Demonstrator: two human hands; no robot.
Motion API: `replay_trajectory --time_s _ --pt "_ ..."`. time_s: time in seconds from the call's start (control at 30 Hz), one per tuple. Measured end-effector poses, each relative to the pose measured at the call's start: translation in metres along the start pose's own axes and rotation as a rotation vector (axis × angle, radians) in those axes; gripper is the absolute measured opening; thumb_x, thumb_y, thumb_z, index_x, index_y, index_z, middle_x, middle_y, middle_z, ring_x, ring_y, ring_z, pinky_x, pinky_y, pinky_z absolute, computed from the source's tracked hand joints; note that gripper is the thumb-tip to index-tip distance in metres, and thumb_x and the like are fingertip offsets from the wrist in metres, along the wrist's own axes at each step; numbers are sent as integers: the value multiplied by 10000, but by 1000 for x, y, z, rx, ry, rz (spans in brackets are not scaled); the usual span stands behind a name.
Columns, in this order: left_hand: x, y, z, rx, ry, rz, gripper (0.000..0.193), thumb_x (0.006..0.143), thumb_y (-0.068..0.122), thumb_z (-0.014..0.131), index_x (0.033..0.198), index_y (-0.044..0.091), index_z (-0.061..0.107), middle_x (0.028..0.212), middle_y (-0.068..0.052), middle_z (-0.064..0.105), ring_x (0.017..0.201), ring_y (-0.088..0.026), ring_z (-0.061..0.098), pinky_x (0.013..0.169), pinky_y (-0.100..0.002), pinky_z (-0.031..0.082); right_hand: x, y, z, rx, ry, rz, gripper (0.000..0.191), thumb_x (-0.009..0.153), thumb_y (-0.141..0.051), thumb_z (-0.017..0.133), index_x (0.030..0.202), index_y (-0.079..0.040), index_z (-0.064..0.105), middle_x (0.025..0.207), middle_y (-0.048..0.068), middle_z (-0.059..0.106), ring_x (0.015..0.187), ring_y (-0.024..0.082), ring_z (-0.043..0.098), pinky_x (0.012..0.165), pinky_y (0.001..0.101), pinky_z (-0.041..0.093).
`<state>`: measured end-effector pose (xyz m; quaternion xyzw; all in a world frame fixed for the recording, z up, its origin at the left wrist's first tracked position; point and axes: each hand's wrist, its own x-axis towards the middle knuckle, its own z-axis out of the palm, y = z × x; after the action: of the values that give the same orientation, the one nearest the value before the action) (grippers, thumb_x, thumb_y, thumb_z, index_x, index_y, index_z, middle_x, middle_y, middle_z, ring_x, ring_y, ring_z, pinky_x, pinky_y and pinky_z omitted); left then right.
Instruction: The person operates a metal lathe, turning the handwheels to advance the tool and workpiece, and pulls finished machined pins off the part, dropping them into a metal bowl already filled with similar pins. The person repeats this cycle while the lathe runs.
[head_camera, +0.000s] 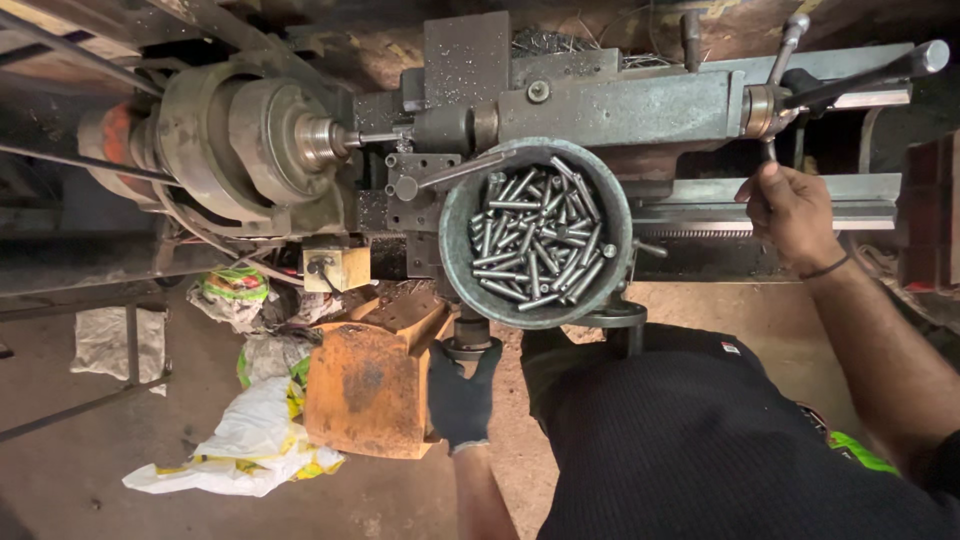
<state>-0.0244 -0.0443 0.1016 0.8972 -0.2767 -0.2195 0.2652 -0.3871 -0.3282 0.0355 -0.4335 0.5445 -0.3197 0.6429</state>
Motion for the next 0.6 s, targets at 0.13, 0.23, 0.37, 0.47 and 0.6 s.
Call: replay_trajectory --time_s 0.13,0.23,0.37,0.47,0.6 --pt "-2 -39 19 153 12 -51 869 725 583 784 1381 58 563 1037 -153 735 955 -334 701 782 -440 540 -3 0 -1 -15 2 -13 514 1115 -485 512 904 -25 602 595 -36 388 484 72 320 437 261 244" --pt "13 -95 37 192 50 -42 653 890 556 629 1403 154 586 1013 -95 780 914 -260 755 816 -372 571 -2 -1 0 -68 7 -37 518 1118 -469 514 872 -25 615 607 -29 431 507 76 373 459 257 295" --pt "10 -139 86 -179 281 190 343 1058 325 501 1256 99 665 1014 -71 755 871 -224 732 775 -353 577 -2 4 -2 -263 77 -97 539 1130 -420 572 775 -16 572 636 -11 500 551 93 445 504 283 352" --pt "-24 -142 124 -404 242 117 286 974 209 531 1193 37 595 921 -68 680 792 -217 669 715 -375 548 -7 23 -6 -390 165 -190 517 1132 -366 614 750 -21 561 663 -7 514 598 109 445 528 312 356" --pt "-30 -151 117 -334 215 46 59 933 106 582 905 54 576 752 -63 567 664 -225 578 623 -412 480 11 47 -21 -754 237 -423 541 1172 -280 635 708 -24 524 554 24 442 517 175 414 560 348 335"
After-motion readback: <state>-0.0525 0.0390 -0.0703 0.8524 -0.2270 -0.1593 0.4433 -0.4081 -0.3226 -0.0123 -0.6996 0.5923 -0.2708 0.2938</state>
